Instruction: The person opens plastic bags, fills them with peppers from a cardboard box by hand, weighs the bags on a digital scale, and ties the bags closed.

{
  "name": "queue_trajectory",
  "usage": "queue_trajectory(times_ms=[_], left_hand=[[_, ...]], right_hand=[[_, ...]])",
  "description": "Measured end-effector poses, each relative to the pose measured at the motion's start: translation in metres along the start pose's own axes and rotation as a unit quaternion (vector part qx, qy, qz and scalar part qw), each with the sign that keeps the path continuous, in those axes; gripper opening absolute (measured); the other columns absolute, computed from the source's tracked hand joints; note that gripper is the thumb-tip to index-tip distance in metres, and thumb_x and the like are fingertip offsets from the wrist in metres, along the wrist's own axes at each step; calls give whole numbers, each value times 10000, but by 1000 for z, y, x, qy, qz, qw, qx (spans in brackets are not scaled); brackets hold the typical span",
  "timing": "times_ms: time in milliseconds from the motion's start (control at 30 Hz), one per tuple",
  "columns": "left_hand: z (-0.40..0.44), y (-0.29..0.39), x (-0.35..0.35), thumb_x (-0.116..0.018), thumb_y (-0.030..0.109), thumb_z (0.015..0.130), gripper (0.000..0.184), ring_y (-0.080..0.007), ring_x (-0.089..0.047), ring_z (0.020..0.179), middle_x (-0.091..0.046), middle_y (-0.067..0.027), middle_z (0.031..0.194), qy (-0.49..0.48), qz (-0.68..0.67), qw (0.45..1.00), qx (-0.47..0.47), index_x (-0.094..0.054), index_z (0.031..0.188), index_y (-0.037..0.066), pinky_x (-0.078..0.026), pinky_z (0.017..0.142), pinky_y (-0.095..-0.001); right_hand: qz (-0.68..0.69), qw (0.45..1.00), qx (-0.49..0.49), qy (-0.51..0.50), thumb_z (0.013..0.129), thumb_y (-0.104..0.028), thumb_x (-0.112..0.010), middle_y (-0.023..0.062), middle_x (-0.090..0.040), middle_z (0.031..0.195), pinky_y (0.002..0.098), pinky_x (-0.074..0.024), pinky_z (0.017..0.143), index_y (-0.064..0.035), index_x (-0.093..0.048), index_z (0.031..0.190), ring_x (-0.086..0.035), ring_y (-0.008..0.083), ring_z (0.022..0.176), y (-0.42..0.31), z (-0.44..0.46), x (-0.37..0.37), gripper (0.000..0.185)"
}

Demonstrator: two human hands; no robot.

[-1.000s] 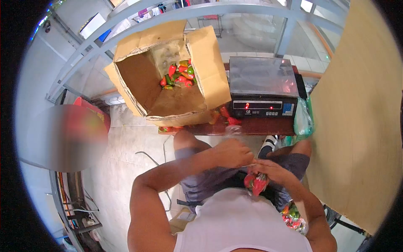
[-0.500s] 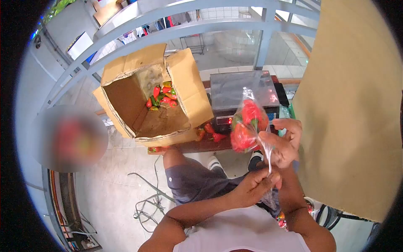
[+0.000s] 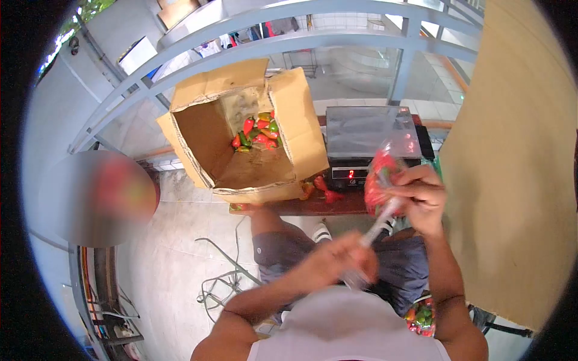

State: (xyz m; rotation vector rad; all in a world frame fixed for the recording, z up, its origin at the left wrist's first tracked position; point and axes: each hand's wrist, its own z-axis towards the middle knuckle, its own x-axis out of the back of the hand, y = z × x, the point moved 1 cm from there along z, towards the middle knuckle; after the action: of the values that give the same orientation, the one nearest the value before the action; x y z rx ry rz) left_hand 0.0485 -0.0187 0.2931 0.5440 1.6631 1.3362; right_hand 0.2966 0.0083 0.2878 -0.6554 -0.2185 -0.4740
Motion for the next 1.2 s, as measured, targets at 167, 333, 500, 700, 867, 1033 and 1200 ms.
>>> queue_trajectory(times_ms=[167, 333, 500, 700, 867, 1033, 1200], left_hand=[[25, -50, -16, -506, 296, 1050, 262, -220, -623, 911, -614, -107, 941, -41, 135, 974, -176, -544, 1000, 42, -493, 820, -398], [30, -16, 83, -591, 202, 993, 171, -368, -609, 816, -558, -186, 809, 47, 596, 797, -85, -561, 957, 38, -483, 706, -432], [23, -50, 8, -625, 182, 971, 157, -250, -642, 847, -617, -128, 845, 139, 236, 961, -20, -613, 1021, 33, -495, 746, -395], [17, -63, 97, -571, 172, 997, 153, -242, -653, 832, -652, -65, 874, 76, 425, 902, 28, -623, 1040, 34, -518, 743, -409], [33, -71, 33, -559, 171, 990, 175, -256, -657, 796, -652, -79, 839, 125, 315, 932, -131, -622, 1086, 39, -532, 735, -387], [41, -77, 94, -562, 147, 994, 162, -132, -626, 744, -666, -42, 821, 157, 206, 965, -45, -657, 1039, 23, -523, 706, -333], [43, -45, 45, -596, 163, 987, 156, -161, -654, 727, -660, -38, 825, 164, 432, 871, -167, -671, 992, 26, -522, 674, -336]], right_hand=[[608, 771, -107, 159, 731, -132, -842, 67, -600, 864, 298, -440, 624, -33, -725, 753, -557, 158, 723, -25, -8, -38, 154], [344, 881, -311, -94, 769, -159, -819, 89, -616, 963, 288, -477, 711, -31, -703, 761, -595, 158, 812, -4, -41, -26, 172], [429, 865, -245, 90, 767, -117, -815, 84, -613, 999, 295, -481, 776, -28, -708, 803, -590, 158, 879, 14, -50, -64, 144], [332, 874, -254, -248, 785, -100, -797, 81, -634, 1001, 315, -487, 820, -28, -706, 821, -608, 178, 900, 32, -53, -43, 121], [344, 870, -333, 116, 800, -88, -812, 55, -657, 999, 284, -491, 830, -30, -720, 878, -619, 141, 939, 25, -49, -72, 134], [437, 831, -340, -52, 822, -46, -780, 41, -643, 971, 287, -503, 866, -33, -681, 912, -612, 133, 912, 36, -62, -47, 135], [297, 906, -274, 128, 811, -31, -771, 86, -603, 1078, 329, -506, 886, -46, -646, 851, -605, 166, 963, 28, -53, -64, 133]])
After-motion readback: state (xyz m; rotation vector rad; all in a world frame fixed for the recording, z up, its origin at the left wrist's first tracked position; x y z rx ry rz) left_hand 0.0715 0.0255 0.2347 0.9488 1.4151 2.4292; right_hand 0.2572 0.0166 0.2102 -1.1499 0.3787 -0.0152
